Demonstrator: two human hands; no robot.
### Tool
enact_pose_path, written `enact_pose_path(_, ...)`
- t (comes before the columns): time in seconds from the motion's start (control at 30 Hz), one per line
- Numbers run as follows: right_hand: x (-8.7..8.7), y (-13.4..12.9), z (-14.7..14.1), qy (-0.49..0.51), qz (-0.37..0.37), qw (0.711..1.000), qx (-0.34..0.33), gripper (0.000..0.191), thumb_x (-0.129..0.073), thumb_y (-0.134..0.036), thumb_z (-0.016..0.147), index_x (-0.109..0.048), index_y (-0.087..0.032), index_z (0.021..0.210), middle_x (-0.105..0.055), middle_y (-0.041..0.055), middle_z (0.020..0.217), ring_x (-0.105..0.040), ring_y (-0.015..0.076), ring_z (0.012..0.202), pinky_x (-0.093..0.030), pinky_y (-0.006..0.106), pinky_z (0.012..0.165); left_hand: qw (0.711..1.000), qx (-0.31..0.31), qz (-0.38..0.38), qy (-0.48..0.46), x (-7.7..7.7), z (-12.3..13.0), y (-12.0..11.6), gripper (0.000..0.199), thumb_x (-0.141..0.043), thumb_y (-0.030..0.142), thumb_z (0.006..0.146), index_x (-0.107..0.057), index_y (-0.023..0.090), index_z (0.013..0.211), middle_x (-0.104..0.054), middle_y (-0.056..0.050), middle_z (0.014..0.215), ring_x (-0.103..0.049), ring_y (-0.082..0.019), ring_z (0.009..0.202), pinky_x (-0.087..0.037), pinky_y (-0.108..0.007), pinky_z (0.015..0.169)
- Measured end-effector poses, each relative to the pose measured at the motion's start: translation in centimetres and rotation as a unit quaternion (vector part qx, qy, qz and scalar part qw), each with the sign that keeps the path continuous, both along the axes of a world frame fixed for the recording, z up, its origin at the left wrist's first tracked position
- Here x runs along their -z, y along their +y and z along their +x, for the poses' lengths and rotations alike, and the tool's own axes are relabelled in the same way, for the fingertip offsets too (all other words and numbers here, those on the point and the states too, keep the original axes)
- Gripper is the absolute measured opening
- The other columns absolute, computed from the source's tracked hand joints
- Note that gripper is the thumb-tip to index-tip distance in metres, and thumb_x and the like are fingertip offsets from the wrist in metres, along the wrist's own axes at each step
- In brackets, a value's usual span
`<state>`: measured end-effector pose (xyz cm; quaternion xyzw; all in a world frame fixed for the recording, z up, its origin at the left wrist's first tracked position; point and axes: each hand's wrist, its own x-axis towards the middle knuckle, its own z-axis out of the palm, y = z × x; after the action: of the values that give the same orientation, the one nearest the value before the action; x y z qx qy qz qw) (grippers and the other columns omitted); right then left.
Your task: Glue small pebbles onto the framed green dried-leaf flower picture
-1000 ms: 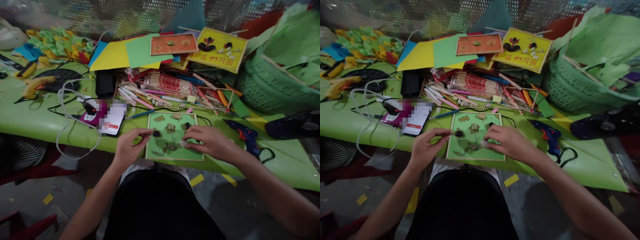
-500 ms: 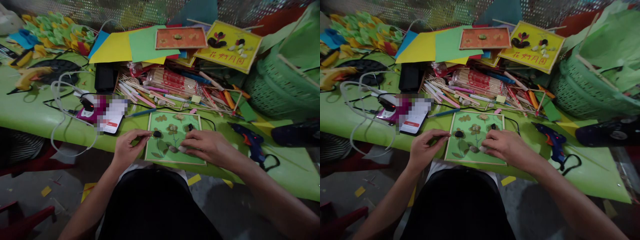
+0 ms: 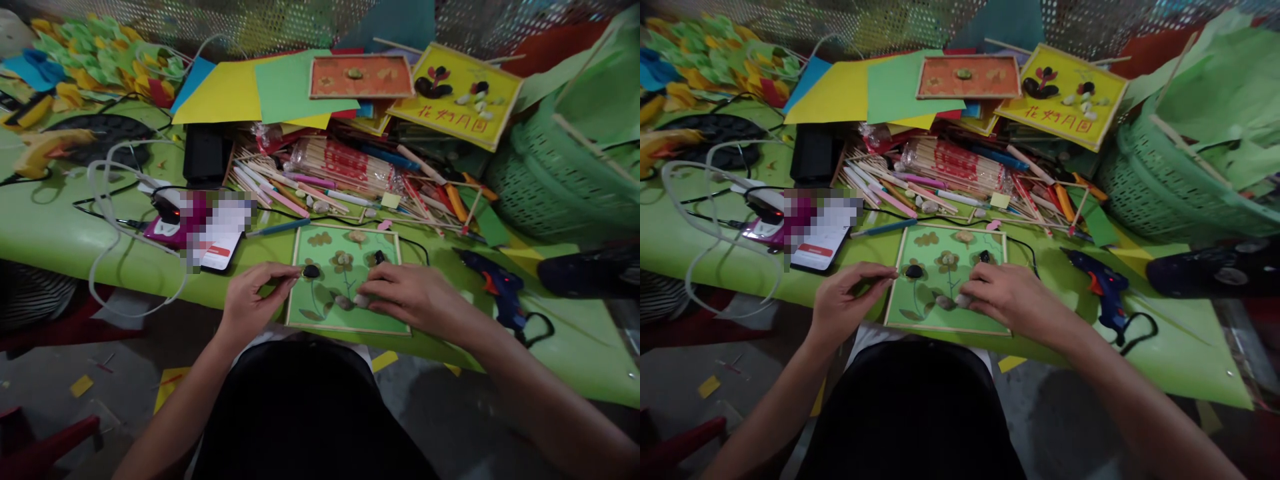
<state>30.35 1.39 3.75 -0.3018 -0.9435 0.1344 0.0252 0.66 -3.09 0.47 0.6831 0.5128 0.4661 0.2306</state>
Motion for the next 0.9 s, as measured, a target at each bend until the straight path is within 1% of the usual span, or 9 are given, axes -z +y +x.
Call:
enact_pose_path(0.13,-0.5,-0.3,0.3,0.018,-0.012,0.999,0.025,0.025,-0.054,-0.03,0.098,-0.066,-0.024,0.119,-0.069,0.0089,0.11,-0.066,0.022,0.09,-0.046,0.034,0.072,1.0,-0.004,-0.001,0.001,0.1,-0.1,0.0,0.012,-0.069,0.013,0.084,-0.073,0.021,0.091,-0.078,-0.001,0.086,-0.073,-0.012,0.077,-0.059,-0.022,0.074)
enact_pose_path(0.3,-0.7,-1.9,1.3,0.067,0.043,0.995,0.06,0.024,-0.056,-0.025,0.097,-0.066,-0.025,0.119,-0.071,0.0083,0.107,-0.066,0.0227,0.096,-0.049,0.036,0.078,1.0,-0.005,-0.007,0.0,0.3,-0.3,-0.1,0.011,-0.068,0.015,0.085,-0.073,0.021,0.092,-0.078,-0.001,0.088,-0.073,-0.013,0.079,-0.059,-0.024,0.075)
enact_pose_path(0.4,-0.4,-3.5,1.5,0.08,0.06,0.992,0.078,0.03,-0.058,-0.022,0.095,-0.064,-0.026,0.125,-0.072,0.0074,0.108,-0.066,0.0225,0.099,-0.051,0.039,0.084,1.0,-0.003,0.004,0.003,0.5,-0.3,-0.2,0.011,-0.068,0.015,0.085,-0.073,0.021,0.093,-0.078,-0.002,0.087,-0.073,-0.013,0.078,-0.059,-0.024,0.074)
enact_pose_path(0.53,0.3,-5.3,1.3,0.061,0.065,0.993,0.078,0.044,-0.058,-0.023,0.095,-0.055,-0.026,0.139,-0.068,0.0075,0.127,-0.062,0.0247,0.115,-0.049,0.043,0.096,1.0,-0.004,0.009,0.008,0.5,-0.4,-0.3,0.011,-0.067,0.015,0.086,-0.072,0.022,0.093,-0.078,-0.002,0.086,-0.073,-0.013,0.078,-0.06,-0.026,0.075)
enact_pose_path(0.63,0.8,-5.9,1.0,0.031,0.061,0.995,0.074,0.052,-0.058,-0.027,0.095,-0.047,-0.024,0.146,-0.062,0.0086,0.138,-0.057,0.027,0.123,-0.046,0.046,0.099,1.0,-0.004,0.009,0.013,0.5,-0.4,-0.4,0.012,-0.067,0.014,0.086,-0.072,0.022,0.093,-0.078,-0.002,0.087,-0.073,-0.013,0.078,-0.059,-0.025,0.075)
enact_pose_path(0.77,1.2,-6.2,0.7,0.015,0.067,0.995,0.071,0.053,-0.057,-0.032,0.096,-0.045,-0.021,0.147,-0.06,0.0095,0.142,-0.057,0.0274,0.123,-0.045,0.046,0.099,1.0,0.0,0.011,0.017,0.5,-0.3,-0.4,0.011,-0.066,0.014,0.086,-0.071,0.022,0.093,-0.078,-0.001,0.088,-0.072,-0.013,0.078,-0.058,-0.024,0.075)
enact_pose_path(0.9,1.4,-6.4,0.5,0.004,0.086,0.994,0.065,0.053,-0.057,-0.031,0.097,-0.045,-0.02,0.147,-0.061,0.0084,0.141,-0.059,0.0256,0.121,-0.045,0.045,0.098,1.0,-0.001,0.021,0.02,0.5,-0.3,-0.3,0.012,-0.068,0.013,0.086,-0.072,0.022,0.093,-0.078,-0.001,0.086,-0.072,-0.012,0.078,-0.058,-0.024,0.075)
